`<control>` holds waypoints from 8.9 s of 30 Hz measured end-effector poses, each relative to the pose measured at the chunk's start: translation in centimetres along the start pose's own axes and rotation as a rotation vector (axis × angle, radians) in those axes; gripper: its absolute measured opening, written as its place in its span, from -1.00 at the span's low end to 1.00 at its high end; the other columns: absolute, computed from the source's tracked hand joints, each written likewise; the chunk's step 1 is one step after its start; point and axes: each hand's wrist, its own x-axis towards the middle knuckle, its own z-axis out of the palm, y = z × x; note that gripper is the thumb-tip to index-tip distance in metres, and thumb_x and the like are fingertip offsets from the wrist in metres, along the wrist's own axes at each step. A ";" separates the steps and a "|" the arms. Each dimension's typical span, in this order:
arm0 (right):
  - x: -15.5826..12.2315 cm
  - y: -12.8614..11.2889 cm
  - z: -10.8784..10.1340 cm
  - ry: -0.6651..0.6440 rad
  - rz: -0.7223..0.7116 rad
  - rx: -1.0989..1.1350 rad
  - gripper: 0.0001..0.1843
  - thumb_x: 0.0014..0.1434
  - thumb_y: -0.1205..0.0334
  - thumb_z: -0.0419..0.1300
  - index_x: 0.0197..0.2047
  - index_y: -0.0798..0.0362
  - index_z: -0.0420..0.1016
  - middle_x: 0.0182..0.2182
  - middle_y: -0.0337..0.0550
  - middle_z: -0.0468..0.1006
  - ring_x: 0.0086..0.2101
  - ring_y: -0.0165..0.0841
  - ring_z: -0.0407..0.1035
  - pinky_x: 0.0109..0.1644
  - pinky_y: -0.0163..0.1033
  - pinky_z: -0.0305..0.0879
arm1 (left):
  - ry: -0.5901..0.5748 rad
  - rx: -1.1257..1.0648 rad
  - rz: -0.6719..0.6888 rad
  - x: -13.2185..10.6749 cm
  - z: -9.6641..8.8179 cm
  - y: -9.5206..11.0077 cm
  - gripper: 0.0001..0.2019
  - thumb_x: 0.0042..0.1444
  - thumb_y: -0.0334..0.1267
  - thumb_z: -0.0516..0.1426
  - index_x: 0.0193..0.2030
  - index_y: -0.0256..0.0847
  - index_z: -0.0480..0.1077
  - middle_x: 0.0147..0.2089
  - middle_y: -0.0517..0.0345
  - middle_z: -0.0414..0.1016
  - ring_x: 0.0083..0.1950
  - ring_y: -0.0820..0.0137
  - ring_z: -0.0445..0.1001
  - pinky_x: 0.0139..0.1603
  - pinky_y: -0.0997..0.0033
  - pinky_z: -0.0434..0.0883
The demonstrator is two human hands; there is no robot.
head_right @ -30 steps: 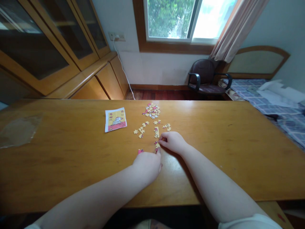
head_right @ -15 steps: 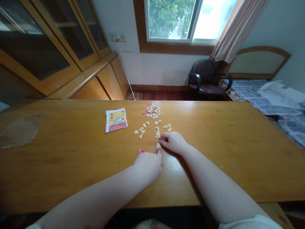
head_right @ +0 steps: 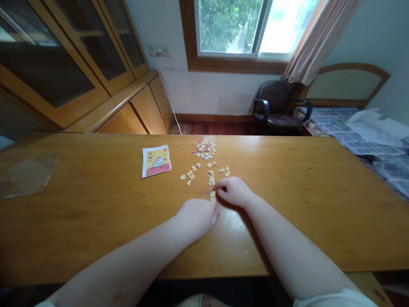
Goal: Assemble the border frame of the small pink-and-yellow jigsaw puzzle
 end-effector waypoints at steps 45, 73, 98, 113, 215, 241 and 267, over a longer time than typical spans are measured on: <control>0.5 0.5 0.0 0.110 0.112 -0.047 -0.81 0.14 0.19 0.22 -0.21 0.03 0.62 -0.39 -0.19 0.51 -0.39 -0.40 0.35 -0.29 -0.32 0.24 | -0.020 0.029 -0.017 0.0 0.0 0.3 -0.47 0.25 -0.14 0.03 0.29 -0.39 0.20 -0.10 -0.31 0.57 -0.08 -0.05 0.57 -0.12 -0.07 0.48; 0.5 0.7 -0.2 0.080 0.119 -0.031 -0.85 0.06 0.27 0.23 -0.27 0.03 0.58 -0.48 -0.27 0.46 -0.44 -0.43 0.31 -0.34 -0.34 0.19 | 0.013 -0.001 -0.002 0.2 0.4 -0.1 -0.60 0.24 -0.13 0.01 0.12 -0.32 0.34 -0.13 -0.20 0.58 -0.11 -0.04 0.58 -0.15 -0.05 0.50; 0.7 1.3 0.0 0.251 0.301 -0.119 -0.78 0.13 0.25 0.12 -0.22 0.03 0.57 -0.40 -0.18 0.54 -0.37 -0.35 0.37 -0.26 -0.29 0.21 | 0.160 -0.101 0.050 2.5 -0.5 -3.6 -0.75 0.24 -0.11 -0.03 -0.18 -0.15 0.40 -0.20 0.00 0.58 -0.14 0.15 0.57 -0.19 0.24 0.45; 0.7 0.8 -0.2 0.234 0.304 -0.113 -0.80 0.15 0.24 0.10 -0.28 0.01 0.57 -0.34 -0.15 0.58 -0.29 -0.32 0.40 -0.23 -0.28 0.20 | 0.429 -0.060 -0.330 6.5 -0.1 -8.9 -0.66 0.22 -0.13 -0.02 0.02 -0.17 0.42 -0.07 -0.09 0.48 -0.04 0.12 0.50 -0.08 0.21 0.42; 10.2 -0.4 -1.4 0.003 0.231 -0.362 -0.78 0.06 0.14 0.29 -0.19 -0.05 0.60 -0.15 -0.17 0.57 -0.19 -0.35 0.44 -0.13 -0.37 0.27 | 0.288 0.118 0.316 -0.5 6.8 0.5 -0.27 0.23 0.18 -0.07 0.38 -0.30 0.10 0.39 -0.36 0.07 0.41 -0.12 0.01 0.34 -0.19 -0.06; 9.1 0.7 -1.2 0.034 0.191 -0.231 -0.83 0.04 0.15 0.34 -0.24 -0.08 0.62 -0.19 -0.22 0.55 -0.26 -0.39 0.44 -0.15 -0.35 0.29 | 0.330 0.114 0.315 -0.3 7.5 0.4 -0.26 0.21 0.19 -0.04 0.38 -0.30 0.11 0.39 -0.36 0.08 0.41 -0.11 0.01 0.33 -0.18 -0.04; 10.3 1.3 -2.1 -0.018 0.177 -0.331 -0.71 -0.06 0.04 0.40 -0.24 -0.07 0.61 -0.21 -0.20 0.54 -0.25 -0.35 0.42 -0.17 -0.33 0.26 | 0.319 0.115 0.313 -0.4 7.2 0.5 -0.28 0.22 0.17 -0.04 0.36 -0.31 0.14 0.39 -0.34 0.09 0.40 -0.10 0.03 0.32 -0.17 -0.02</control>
